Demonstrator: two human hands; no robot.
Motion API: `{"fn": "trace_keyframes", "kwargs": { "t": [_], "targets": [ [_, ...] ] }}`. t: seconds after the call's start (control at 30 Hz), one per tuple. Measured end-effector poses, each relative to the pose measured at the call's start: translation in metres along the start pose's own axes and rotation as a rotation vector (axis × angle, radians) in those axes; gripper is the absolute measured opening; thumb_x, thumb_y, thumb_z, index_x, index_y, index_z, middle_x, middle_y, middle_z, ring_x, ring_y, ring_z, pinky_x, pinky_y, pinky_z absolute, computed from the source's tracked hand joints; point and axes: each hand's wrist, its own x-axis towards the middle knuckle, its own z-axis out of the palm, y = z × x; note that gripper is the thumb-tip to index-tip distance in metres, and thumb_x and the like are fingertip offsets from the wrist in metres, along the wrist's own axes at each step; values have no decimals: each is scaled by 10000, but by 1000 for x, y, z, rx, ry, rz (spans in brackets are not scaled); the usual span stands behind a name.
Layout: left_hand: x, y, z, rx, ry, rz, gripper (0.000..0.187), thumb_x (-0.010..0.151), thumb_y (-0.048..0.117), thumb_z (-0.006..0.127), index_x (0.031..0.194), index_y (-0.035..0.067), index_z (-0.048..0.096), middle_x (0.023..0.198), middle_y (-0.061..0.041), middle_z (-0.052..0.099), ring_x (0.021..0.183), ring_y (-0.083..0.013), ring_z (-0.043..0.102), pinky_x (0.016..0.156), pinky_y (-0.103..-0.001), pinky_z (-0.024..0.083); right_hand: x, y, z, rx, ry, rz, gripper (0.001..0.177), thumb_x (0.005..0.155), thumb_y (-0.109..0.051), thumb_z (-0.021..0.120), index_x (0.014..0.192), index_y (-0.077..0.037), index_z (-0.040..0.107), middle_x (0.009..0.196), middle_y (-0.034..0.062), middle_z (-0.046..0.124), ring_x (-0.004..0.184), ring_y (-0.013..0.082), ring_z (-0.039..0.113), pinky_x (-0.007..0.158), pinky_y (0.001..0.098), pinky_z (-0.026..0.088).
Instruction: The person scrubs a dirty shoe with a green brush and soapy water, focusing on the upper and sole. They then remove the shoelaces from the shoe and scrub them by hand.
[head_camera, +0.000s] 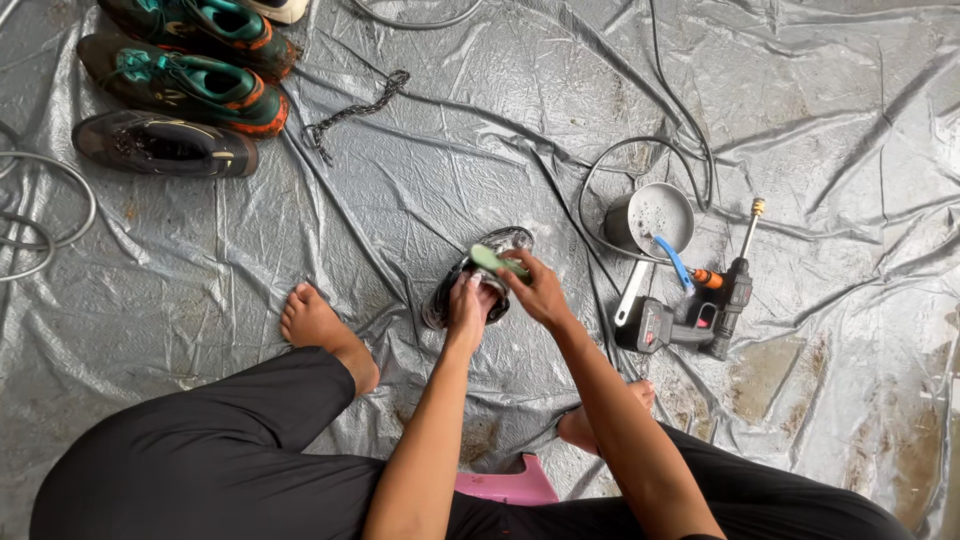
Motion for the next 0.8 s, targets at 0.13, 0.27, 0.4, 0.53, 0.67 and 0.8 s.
{"fn": "trace_keyframes", "kwargs": {
  "t": [0.13,0.27,0.4,0.53,0.67,0.8],
  "targets": [
    [-12,-6,3,98,-20,57,361,1045,203,622,1359,43,545,1204,-205,652,1151,-353,679,1077,-556,551,6,11,-8,86,-106,-5,316,1036,-417,716,1301,-247,700,925,196,725,721,315,652,755,422,524],
    [-28,6,20,347,-102,136,557,898,59,761,1411,46,544,1147,-193,706,1121,-288,713,1017,-454,609,13,10,-18,29,-109,40,321,1017,-495,718,1276,-306,720,908,141,730,851,321,682,858,449,523],
    [-18,3,7,583,-62,281,369,931,96,707,1296,77,659,1096,-117,775,1093,-186,725,892,-404,643,4,-18,-14,-30,-131,-282,253,974,-324,776,1176,-178,732,846,198,777,606,326,685,639,387,516],
    [-9,-2,-3,481,-78,189,734,915,7,729,1579,-25,418,1240,-250,714,1150,-302,716,982,-406,602,42,39,-8,72,-21,7,298,919,-466,829,1078,-221,772,697,77,611,677,218,602,687,360,475],
    [-7,-9,-10,499,-43,188,633,897,-18,720,1500,46,542,1235,-183,734,1150,-257,712,985,-414,608,19,12,-6,88,-6,40,274,929,-478,821,1018,-223,774,763,95,706,696,236,652,726,377,506],
    [-20,8,0,589,-75,117,571,970,-32,668,1522,39,536,1284,-258,713,1212,-359,714,1068,-492,573,23,20,-4,101,56,33,298,884,-491,860,1036,-254,764,788,82,741,705,233,648,706,365,506]
  ]
}}
